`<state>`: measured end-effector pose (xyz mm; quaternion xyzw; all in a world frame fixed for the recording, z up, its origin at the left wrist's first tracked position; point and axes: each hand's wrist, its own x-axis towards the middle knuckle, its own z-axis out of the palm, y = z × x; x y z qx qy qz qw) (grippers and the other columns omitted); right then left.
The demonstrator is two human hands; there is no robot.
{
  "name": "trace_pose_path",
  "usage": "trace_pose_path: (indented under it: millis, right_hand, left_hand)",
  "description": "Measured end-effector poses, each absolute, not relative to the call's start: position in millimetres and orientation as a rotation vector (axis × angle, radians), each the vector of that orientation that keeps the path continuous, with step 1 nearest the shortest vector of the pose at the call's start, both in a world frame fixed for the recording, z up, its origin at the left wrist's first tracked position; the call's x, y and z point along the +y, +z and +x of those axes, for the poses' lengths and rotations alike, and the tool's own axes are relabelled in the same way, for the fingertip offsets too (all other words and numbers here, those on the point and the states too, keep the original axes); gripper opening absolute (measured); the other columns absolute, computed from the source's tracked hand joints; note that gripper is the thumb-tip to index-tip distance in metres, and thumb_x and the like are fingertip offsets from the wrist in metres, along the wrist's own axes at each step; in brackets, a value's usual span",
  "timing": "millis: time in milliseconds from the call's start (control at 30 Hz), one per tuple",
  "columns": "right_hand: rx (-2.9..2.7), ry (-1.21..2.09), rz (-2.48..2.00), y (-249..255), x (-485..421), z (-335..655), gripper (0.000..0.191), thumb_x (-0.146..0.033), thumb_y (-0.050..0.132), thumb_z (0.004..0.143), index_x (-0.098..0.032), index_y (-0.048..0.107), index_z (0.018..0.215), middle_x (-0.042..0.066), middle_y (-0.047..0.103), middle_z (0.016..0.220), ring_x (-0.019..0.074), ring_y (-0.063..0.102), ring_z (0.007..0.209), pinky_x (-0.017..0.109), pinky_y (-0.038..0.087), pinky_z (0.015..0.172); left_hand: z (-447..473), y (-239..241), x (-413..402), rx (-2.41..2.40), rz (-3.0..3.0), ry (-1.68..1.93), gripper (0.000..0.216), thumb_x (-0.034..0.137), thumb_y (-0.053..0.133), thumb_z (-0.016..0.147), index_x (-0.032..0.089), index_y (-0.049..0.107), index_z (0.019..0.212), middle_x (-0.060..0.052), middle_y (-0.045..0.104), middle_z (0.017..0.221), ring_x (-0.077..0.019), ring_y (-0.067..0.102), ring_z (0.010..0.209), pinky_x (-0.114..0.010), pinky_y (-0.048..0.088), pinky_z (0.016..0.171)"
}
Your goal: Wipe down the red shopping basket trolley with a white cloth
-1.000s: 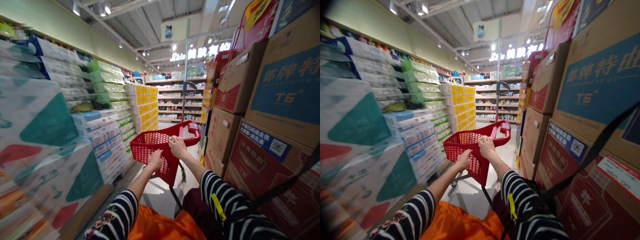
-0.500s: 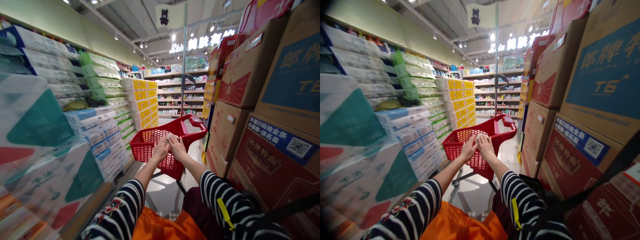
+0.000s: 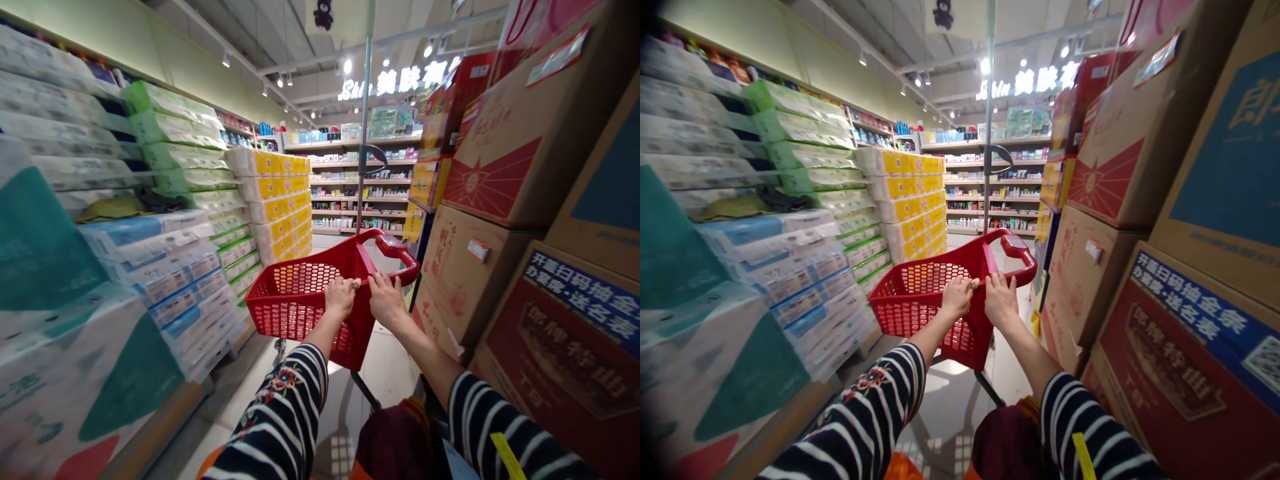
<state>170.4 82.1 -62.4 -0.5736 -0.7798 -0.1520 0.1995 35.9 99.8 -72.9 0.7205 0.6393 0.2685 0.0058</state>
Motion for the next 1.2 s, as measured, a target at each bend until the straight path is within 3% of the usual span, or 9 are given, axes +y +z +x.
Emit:
trace_pose_path:
  millis: [167, 500, 667, 800, 1000, 1200]
  right_hand:
    - [-2.132, -0.458, -1.514, -73.7, 68.4, 170.3, 0.055, -0.009, 0.038, 0.075, -0.008, 0.047, 0.129, 0.011, 0.043, 0.137, 0.0280, 0.028, 0.132, 0.052, 0.010, 0.109]
    - [-2.064, -0.623, -1.333, -84.1, 28.3, 175.6, 0.054, -0.008, 0.039, 0.074, -0.012, 0.050, 0.127, 0.009, 0.047, 0.134, 0.0252, 0.032, 0.130, 0.049, 0.009, 0.110]
    - [-2.077, -0.601, -1.381, -82.2, 16.5, 147.8, 0.048, -0.013, 0.041, 0.076, -0.008, 0.053, 0.122, 0.012, 0.050, 0.131, 0.0286, 0.035, 0.128, 0.053, 0.006, 0.108]
    - [-2.263, -0.548, -1.338, -83.4, 14.3, 116.4, 0.048, -0.014, 0.042, 0.077, -0.011, 0.053, 0.124, 0.011, 0.049, 0.133, 0.0287, 0.034, 0.127, 0.053, 0.006, 0.107]
    - [-2.372, -0.486, -1.406, -78.0, 14.8, 108.4, 0.044, -0.017, 0.040, 0.081, -0.013, 0.054, 0.122, 0.012, 0.054, 0.125, 0.0282, 0.040, 0.119, 0.051, 0.014, 0.105]
    - [-2.342, -0.483, -1.485, -82.2, 9.7, 106.2, 0.049, -0.018, 0.042, 0.078, -0.008, 0.050, 0.126, 0.015, 0.048, 0.130, 0.0306, 0.034, 0.124, 0.050, 0.012, 0.106]
  left_hand:
    - [-8.8, -95.8, 86.1, 2.112, 2.300, 0.815, 0.034, 0.027, 0.033, 0.089, 0.025, 0.057, 0.113, -0.007, 0.057, 0.111, -0.0222, 0.047, 0.104, -0.038, 0.034, 0.092]
    - [-145.9, -145.1, 32.1, 2.441, 2.176, 0.824, 0.045, 0.015, 0.031, 0.085, 0.020, 0.047, 0.127, -0.009, 0.045, 0.133, -0.0219, 0.033, 0.127, -0.037, 0.025, 0.107]
    - [-143.7, -161.4, 23.5, 2.454, 2.239, 1.023, 0.045, 0.008, 0.033, 0.081, 0.012, 0.053, 0.122, -0.013, 0.047, 0.131, -0.0259, 0.034, 0.128, -0.042, 0.027, 0.108]
    - [-147.8, -168.4, 11.6, 2.328, 2.404, 0.996, 0.047, 0.008, 0.034, 0.081, 0.012, 0.050, 0.125, -0.012, 0.045, 0.135, -0.0251, 0.031, 0.131, -0.042, 0.024, 0.110]
    - [-199.4, -174.3, -17.7, 2.724, 1.750, 0.939, 0.050, 0.007, 0.035, 0.079, 0.006, 0.045, 0.128, -0.018, 0.036, 0.139, -0.0281, 0.023, 0.134, -0.043, 0.022, 0.111]
    - [-161.8, -177.7, -18.1, 2.675, 1.758, 1.113, 0.052, 0.005, 0.034, 0.078, 0.003, 0.043, 0.129, -0.020, 0.031, 0.142, -0.0305, 0.011, 0.137, -0.048, 0.019, 0.111]
